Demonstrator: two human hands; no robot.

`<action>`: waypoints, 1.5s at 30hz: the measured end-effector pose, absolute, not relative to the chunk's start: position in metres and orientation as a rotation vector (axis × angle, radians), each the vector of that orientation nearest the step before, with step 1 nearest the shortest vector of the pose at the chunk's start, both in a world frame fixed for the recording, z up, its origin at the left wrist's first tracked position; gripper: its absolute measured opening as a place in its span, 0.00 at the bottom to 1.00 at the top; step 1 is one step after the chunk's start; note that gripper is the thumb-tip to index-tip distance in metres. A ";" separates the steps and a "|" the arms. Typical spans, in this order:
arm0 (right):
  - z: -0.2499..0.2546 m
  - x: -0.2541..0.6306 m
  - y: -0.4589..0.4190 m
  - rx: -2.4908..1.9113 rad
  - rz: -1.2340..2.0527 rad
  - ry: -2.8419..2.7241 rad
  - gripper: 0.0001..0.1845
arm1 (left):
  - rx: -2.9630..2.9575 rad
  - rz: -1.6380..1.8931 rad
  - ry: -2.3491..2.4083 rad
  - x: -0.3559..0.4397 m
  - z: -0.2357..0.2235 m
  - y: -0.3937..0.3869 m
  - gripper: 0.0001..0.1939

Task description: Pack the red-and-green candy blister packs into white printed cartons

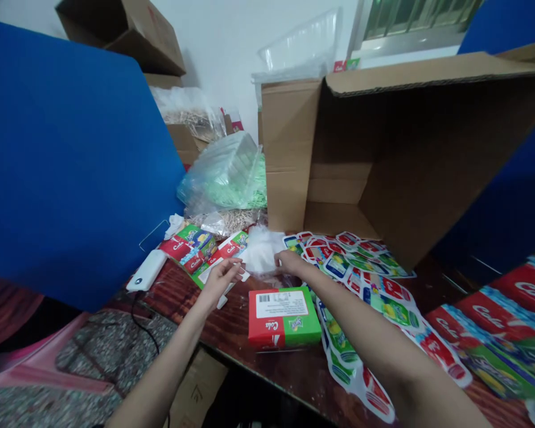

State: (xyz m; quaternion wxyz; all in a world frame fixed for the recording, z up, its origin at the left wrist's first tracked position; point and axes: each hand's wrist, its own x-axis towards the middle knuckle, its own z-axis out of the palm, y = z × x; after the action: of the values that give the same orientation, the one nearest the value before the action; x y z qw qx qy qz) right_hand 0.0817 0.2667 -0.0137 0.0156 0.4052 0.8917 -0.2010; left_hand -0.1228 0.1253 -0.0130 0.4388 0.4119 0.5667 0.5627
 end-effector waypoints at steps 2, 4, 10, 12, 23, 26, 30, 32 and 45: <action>-0.015 0.081 0.270 1.247 -0.622 2.765 0.13 | 1.029 1.418 1.443 -0.132 -0.013 0.128 0.23; -0.018 0.080 0.271 1.296 -0.602 2.775 0.17 | 1.034 1.423 1.474 -0.134 -0.018 0.131 0.21; -0.031 0.077 0.272 1.491 -0.522 2.798 0.20 | 1.180 1.384 1.469 -0.107 -0.036 0.140 0.14; -0.033 0.077 0.273 1.508 -0.581 2.815 0.09 | 1.234 1.363 1.453 -0.098 -0.039 0.141 0.13; 0.024 0.078 0.273 1.478 -1.399 3.309 0.20 | 1.274 1.341 1.576 -0.099 -0.035 0.144 0.16; 0.052 0.081 0.266 1.486 -1.603 3.388 0.18 | 1.345 1.277 1.589 -0.093 -0.036 0.151 0.18; 0.080 0.092 0.249 1.503 -2.018 3.378 0.16 | 1.476 1.119 1.616 -0.089 -0.044 0.156 0.22; 0.092 0.102 0.238 1.549 -2.134 3.368 0.16 | 1.541 1.041 1.630 -0.089 -0.051 0.155 0.25; 0.121 0.176 0.191 1.292 -2.906 3.078 0.11 | 1.381 1.539 1.444 -0.065 0.014 0.170 0.45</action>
State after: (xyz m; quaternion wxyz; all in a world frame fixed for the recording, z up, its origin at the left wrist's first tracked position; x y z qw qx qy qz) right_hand 0.1764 0.1909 0.1209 -0.5989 0.2337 0.5569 -0.5258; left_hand -0.0652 0.1696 0.0138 0.3049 0.5214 0.5454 0.5812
